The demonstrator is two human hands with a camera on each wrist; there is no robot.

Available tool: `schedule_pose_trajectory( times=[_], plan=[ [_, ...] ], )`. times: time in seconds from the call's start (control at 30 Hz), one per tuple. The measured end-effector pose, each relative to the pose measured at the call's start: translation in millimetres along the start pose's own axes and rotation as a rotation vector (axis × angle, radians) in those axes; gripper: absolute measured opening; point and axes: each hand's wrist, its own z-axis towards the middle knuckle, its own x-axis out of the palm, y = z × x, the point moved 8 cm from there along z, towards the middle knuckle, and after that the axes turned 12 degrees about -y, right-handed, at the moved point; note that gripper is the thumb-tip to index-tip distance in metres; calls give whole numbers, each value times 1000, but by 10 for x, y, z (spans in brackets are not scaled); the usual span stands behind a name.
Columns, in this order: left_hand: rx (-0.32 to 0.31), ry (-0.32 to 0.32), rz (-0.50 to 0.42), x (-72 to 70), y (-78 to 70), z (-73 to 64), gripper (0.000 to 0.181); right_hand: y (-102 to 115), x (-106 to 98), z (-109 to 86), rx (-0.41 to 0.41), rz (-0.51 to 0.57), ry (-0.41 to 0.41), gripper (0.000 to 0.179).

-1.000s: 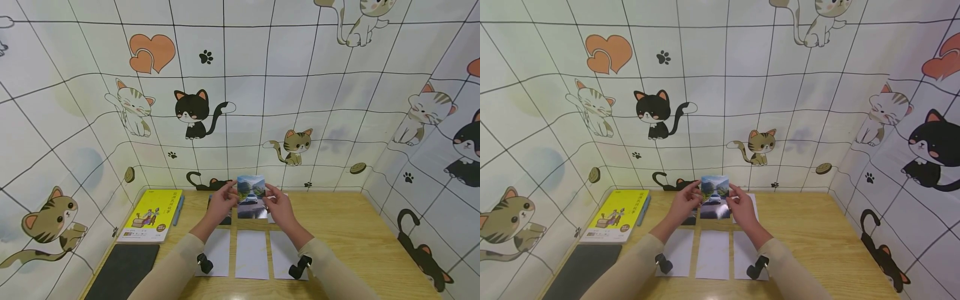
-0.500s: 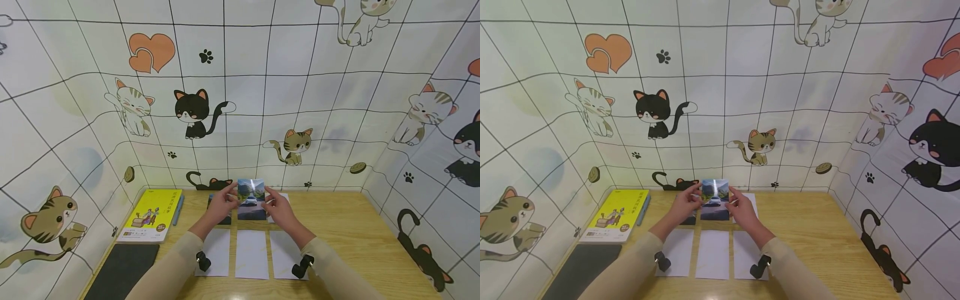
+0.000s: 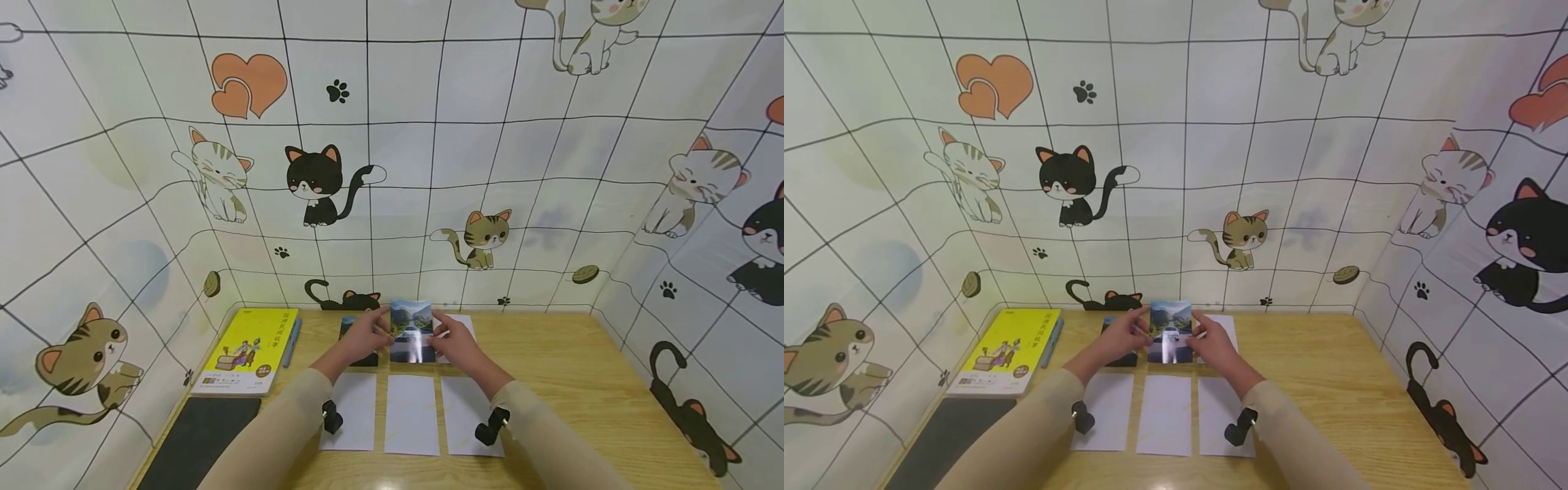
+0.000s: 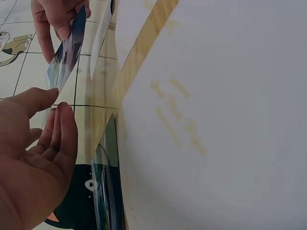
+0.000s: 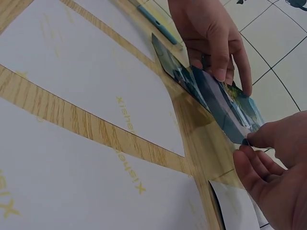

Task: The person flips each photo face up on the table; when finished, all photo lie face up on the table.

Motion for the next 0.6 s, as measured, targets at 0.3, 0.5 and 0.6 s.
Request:
schedule_pose_trajectory(
  times=[0.3,0.5,0.6],
  plan=[
    [5,35,133,47,61,29,85,-87,77,55,34,-41,58,76],
    [5,34,200,53,109,79,85,-104,143,71,43,-64,94,77],
    [-7,47,210,61,134,90,85,-134,167,72,52,-81,104,77]
  ],
)
